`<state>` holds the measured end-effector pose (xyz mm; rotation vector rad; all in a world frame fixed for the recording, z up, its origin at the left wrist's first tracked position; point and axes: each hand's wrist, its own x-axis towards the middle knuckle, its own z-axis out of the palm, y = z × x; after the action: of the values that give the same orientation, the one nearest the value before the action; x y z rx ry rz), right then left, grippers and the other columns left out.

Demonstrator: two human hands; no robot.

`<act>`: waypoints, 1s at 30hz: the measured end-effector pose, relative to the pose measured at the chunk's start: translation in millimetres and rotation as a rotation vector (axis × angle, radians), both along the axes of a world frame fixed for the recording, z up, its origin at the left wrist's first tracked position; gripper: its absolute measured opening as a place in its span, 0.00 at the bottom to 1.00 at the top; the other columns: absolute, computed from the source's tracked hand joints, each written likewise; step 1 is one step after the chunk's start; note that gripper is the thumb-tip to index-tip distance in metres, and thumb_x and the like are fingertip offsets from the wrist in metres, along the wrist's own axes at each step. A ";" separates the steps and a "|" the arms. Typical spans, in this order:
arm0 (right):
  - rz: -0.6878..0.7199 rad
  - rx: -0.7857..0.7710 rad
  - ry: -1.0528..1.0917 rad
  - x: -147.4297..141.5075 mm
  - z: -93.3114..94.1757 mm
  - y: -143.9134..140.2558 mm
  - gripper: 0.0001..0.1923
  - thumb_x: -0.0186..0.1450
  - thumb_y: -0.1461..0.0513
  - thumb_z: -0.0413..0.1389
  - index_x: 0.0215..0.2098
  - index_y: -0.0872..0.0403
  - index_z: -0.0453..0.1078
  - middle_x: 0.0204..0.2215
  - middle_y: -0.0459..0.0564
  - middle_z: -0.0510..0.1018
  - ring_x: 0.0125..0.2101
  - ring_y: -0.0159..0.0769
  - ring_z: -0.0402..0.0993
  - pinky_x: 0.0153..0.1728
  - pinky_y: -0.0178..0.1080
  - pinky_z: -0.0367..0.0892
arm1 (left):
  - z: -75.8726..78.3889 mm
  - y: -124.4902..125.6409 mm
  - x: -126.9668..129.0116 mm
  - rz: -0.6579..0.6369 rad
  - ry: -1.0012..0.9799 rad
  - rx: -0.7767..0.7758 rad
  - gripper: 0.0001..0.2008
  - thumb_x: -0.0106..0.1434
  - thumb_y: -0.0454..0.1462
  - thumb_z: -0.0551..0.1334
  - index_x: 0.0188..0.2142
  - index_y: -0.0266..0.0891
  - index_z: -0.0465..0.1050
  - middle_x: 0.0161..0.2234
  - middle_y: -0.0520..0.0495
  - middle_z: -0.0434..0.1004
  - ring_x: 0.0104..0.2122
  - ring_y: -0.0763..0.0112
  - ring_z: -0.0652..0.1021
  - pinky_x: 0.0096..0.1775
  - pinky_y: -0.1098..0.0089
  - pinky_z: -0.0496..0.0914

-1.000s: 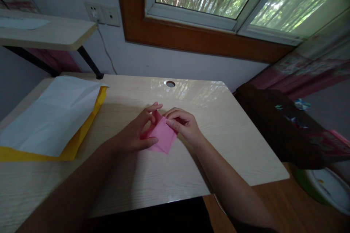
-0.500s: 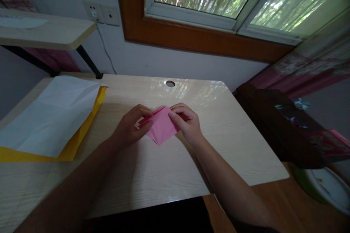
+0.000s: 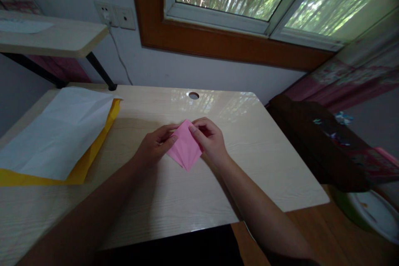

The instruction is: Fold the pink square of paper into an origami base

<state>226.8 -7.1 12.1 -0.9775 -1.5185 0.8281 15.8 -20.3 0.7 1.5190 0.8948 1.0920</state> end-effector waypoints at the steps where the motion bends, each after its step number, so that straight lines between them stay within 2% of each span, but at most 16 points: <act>1: 0.000 -0.018 0.005 -0.3 -0.7 -0.1 0.10 0.67 0.54 0.63 0.35 0.52 0.75 0.32 0.46 0.76 0.32 0.32 0.72 0.32 0.35 0.67 | -0.3 -0.3 0.3 0.004 -0.011 -0.013 0.20 0.67 0.43 0.65 0.57 0.44 0.74 0.46 0.45 0.84 0.43 0.62 0.84 0.41 0.65 0.79; 7: 0.011 -0.067 0.052 -1.1 -1.8 -0.5 0.11 0.66 0.53 0.64 0.35 0.52 0.74 0.30 0.45 0.75 0.30 0.31 0.70 0.31 0.34 0.65 | 4.4 -1.0 -1.4 0.119 0.031 0.014 0.19 0.65 0.45 0.68 0.54 0.45 0.76 0.41 0.46 0.86 0.39 0.63 0.85 0.38 0.67 0.80; 11: 0.042 -0.065 0.079 -1.4 -2.6 -0.1 0.11 0.66 0.54 0.64 0.35 0.52 0.72 0.31 0.44 0.74 0.31 0.30 0.70 0.32 0.33 0.65 | 7.4 0.0 -5.6 0.228 0.077 0.122 0.18 0.62 0.47 0.71 0.49 0.44 0.78 0.42 0.46 0.85 0.42 0.62 0.85 0.44 0.65 0.80; 14: 0.075 -0.066 0.087 -2.4 -7.1 0.6 0.11 0.66 0.55 0.64 0.35 0.52 0.71 0.32 0.44 0.74 0.32 0.30 0.70 0.33 0.33 0.66 | 9.5 -1.1 -7.6 0.344 0.134 0.229 0.17 0.62 0.46 0.71 0.48 0.45 0.78 0.43 0.48 0.85 0.41 0.65 0.85 0.44 0.67 0.80; 16: 0.085 -0.054 0.107 -3.5 -10.6 0.8 0.11 0.65 0.55 0.65 0.39 0.51 0.70 0.33 0.44 0.74 0.32 0.30 0.71 0.34 0.34 0.68 | 11.0 -2.4 -7.6 0.397 0.176 0.286 0.17 0.62 0.45 0.71 0.50 0.45 0.77 0.42 0.49 0.84 0.39 0.67 0.84 0.43 0.68 0.80; 19: 0.104 -0.006 0.128 -4.5 -11.8 -0.1 0.21 0.65 0.57 0.65 0.53 0.46 0.66 0.37 0.44 0.76 0.35 0.30 0.73 0.38 0.35 0.71 | 11.7 -3.2 -6.6 0.392 0.197 0.314 0.19 0.63 0.44 0.71 0.52 0.46 0.75 0.39 0.50 0.84 0.37 0.69 0.84 0.42 0.69 0.79; 21: 0.115 0.035 0.065 -4.0 -8.5 -1.3 0.24 0.65 0.59 0.65 0.58 0.44 0.66 0.42 0.46 0.77 0.38 0.31 0.75 0.41 0.37 0.72 | 10.4 -2.8 -6.0 0.361 0.189 0.317 0.19 0.62 0.43 0.71 0.52 0.46 0.75 0.39 0.50 0.84 0.37 0.69 0.84 0.42 0.70 0.79; 22: 0.113 0.059 0.006 -3.5 -6.1 -1.9 0.21 0.66 0.59 0.65 0.56 0.43 0.69 0.45 0.47 0.78 0.41 0.32 0.75 0.44 0.38 0.71 | 9.7 -2.5 -5.6 0.346 0.184 0.314 0.19 0.62 0.43 0.71 0.52 0.46 0.75 0.39 0.50 0.83 0.37 0.69 0.83 0.42 0.70 0.79; 25: 0.157 0.138 -0.139 -1.9 0.5 -3.0 0.10 0.68 0.60 0.62 0.48 0.45 0.77 0.41 0.47 0.80 0.42 0.34 0.76 0.45 0.39 0.71 | 8.5 -2.0 -4.2 0.320 0.138 0.280 0.20 0.62 0.42 0.71 0.53 0.46 0.74 0.39 0.50 0.83 0.38 0.69 0.83 0.42 0.70 0.78; 30: 0.115 0.116 -0.123 -1.0 1.0 -2.7 0.08 0.68 0.59 0.62 0.46 0.45 0.79 0.38 0.47 0.82 0.38 0.35 0.77 0.40 0.39 0.72 | 11.5 -1.4 -0.9 0.269 -0.087 0.145 0.22 0.60 0.42 0.73 0.52 0.44 0.74 0.39 0.49 0.82 0.39 0.68 0.82 0.41 0.70 0.77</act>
<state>225.8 -9.8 13.1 -0.8755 -1.7223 0.7633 15.0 -21.7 12.2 1.4845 0.9972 1.4330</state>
